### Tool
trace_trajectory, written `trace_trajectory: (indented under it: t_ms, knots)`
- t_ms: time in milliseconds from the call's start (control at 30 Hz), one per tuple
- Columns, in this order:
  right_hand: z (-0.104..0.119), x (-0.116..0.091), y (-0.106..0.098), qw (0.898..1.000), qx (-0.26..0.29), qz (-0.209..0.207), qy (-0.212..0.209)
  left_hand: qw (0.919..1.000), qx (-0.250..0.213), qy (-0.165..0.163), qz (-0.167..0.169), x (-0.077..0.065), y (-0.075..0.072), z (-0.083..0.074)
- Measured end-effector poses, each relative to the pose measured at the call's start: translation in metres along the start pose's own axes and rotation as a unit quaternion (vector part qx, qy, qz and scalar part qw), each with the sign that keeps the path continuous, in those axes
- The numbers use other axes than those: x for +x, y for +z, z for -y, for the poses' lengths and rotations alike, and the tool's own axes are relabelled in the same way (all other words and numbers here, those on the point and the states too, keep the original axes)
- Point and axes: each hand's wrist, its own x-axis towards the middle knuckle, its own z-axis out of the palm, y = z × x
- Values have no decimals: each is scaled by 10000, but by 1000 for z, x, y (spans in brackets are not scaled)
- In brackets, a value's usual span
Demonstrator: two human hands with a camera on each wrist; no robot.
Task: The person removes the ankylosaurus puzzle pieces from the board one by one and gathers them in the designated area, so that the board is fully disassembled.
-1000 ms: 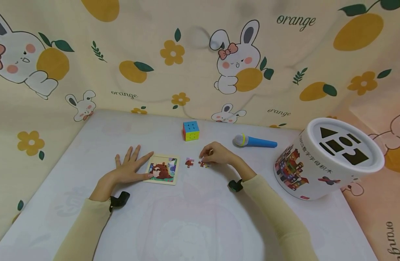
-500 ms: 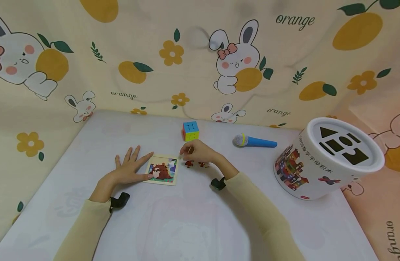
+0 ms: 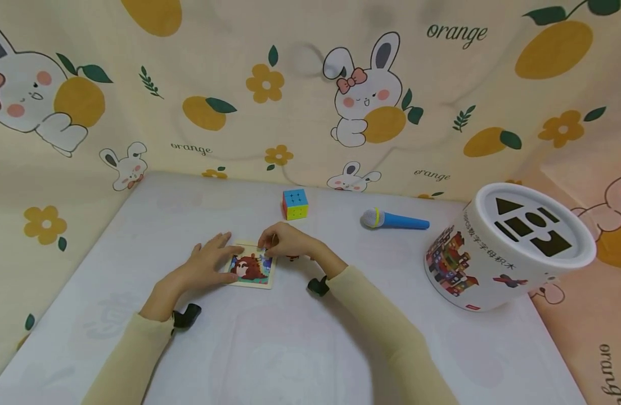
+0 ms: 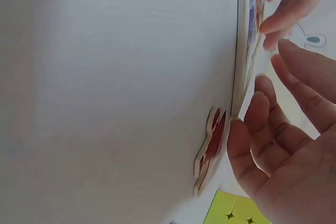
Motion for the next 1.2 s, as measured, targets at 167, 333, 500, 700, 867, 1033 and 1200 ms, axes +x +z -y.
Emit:
trace_trajectory:
  t_ms: [167,333,500,700,867,1033,1200]
  knots:
    - [4,4,2,9996,-233,28,140,9991,73,400,-150,-3,4,0]
    - [7,6,3,9979,-567,117,293,9966,55,803,-151,-7,8,3]
    - [7,6,4,9964,-683,225,441,9943,-113,1047,-145,-8,12,6]
    - [10,6,6,9948,-817,364,496,9906,-372,1280,-321,-7,16,13]
    - [10,6,7,9944,-870,381,473,9868,-700,1401,-418,-5,20,20]
    - [9,7,8,9951,-870,310,348,9860,-883,1342,-448,-5,20,23]
    - [8,6,8,9959,-840,235,216,9844,-947,1398,-500,-5,22,24]
